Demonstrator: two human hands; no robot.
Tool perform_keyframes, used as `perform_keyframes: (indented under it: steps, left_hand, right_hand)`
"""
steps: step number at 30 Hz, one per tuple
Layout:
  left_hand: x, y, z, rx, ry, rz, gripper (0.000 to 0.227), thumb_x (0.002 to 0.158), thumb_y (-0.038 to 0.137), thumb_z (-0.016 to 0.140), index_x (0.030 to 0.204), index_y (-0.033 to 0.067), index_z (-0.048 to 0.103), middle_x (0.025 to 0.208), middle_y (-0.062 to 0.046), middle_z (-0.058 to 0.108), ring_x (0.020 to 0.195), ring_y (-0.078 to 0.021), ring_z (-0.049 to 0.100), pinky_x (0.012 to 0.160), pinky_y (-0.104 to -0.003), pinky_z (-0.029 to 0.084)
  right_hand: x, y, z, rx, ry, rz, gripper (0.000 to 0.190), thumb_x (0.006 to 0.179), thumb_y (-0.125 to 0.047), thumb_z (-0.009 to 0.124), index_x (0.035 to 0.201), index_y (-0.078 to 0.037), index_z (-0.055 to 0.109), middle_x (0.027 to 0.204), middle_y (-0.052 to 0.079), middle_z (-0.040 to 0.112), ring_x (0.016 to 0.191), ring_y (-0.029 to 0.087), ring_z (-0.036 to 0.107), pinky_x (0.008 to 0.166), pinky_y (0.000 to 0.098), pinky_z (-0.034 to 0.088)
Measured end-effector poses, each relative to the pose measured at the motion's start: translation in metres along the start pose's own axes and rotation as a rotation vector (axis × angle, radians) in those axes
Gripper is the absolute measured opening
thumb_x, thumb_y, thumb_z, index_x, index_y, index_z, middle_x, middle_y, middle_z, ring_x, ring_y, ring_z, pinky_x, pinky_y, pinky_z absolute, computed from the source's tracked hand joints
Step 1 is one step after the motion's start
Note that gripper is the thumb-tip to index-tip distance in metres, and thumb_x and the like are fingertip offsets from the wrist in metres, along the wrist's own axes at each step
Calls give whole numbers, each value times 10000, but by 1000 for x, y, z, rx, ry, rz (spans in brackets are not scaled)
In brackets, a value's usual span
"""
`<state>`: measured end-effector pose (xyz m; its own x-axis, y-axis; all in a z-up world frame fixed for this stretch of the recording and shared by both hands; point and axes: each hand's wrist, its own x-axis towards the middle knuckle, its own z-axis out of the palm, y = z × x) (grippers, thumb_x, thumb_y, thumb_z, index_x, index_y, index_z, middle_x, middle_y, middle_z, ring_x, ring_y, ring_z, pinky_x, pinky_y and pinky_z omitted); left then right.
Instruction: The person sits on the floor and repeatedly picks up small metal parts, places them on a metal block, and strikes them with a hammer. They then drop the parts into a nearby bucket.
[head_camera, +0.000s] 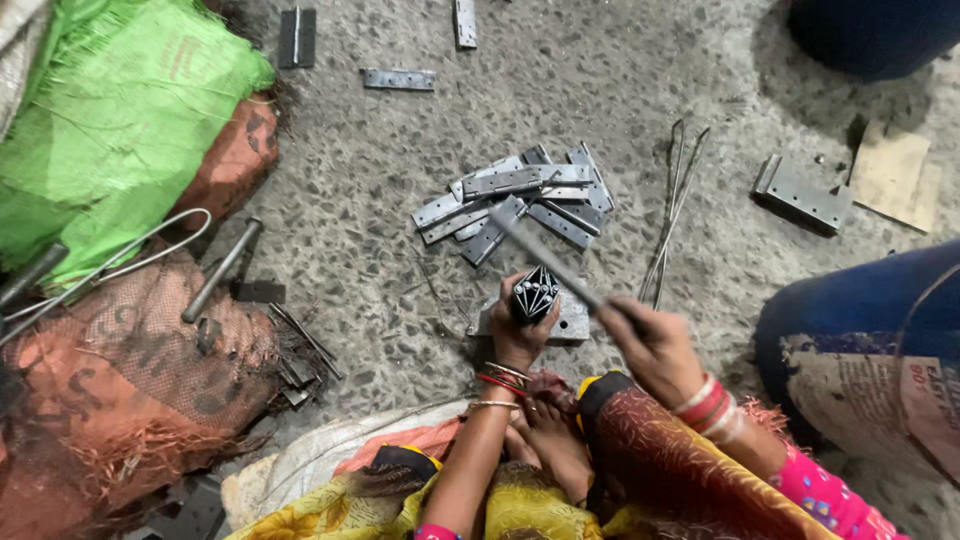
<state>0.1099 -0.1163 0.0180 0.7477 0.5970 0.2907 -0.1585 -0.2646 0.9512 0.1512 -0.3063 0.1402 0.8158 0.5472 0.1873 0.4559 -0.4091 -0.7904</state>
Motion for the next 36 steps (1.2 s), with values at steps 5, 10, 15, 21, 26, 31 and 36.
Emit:
perform_keyframes:
  steps: [5,10,15,21,26,31,36]
  left_hand:
    - [-4,1,1,-61,1,-27,516,810,247,865,1221,95,591,995,-117,758,888,-249,770,787,-364,605]
    - [-6,4,3,-39,-21,-80,519,796,256,866,1203,96,588,944,-100,746,849,-210,754,769,-346,599]
    - [-2,3,-5,-84,-69,-87,516,804,282,852,1216,95,604,989,-94,770,888,-216,784,779,-345,615]
    - [6,-5,-8,24,-118,-27,707,743,253,885,1306,44,510,974,-160,723,866,-312,731,734,-386,588]
    - [7,-11,-4,42,-96,-41,592,778,254,876,1251,79,566,955,-135,744,858,-298,757,745,-393,601]
    - [2,-12,-4,-132,-101,-99,562,804,239,869,1251,75,570,981,-110,727,860,-249,727,775,-368,590]
    - [5,-14,-2,-59,-42,-111,570,752,216,895,1206,55,591,948,-113,717,816,-234,698,747,-358,574]
  right_hand:
    - [-9,-8,-10,378,362,-153,300,1051,-308,534,1193,-105,703,712,18,650,525,21,513,486,213,395]
    - [14,5,6,-173,-67,54,296,981,-278,678,1157,-53,757,671,68,666,544,67,566,523,240,450]
    - [-2,-2,-10,149,145,46,279,1046,-240,601,1212,-42,706,694,19,622,578,58,529,516,233,431]
    - [9,6,-1,-198,-16,-242,250,983,-217,679,1163,-50,725,695,37,715,548,73,635,493,253,483]
    - [3,15,-3,-117,-3,-1,250,935,-153,686,1148,-38,749,639,46,734,442,108,619,385,292,454]
    - [-2,18,-6,-39,177,-224,212,1015,-133,646,1189,-31,711,744,74,702,570,94,606,489,258,466]
    - [10,29,8,-326,-115,46,245,916,-201,756,1117,-62,768,618,125,686,496,142,575,486,297,448]
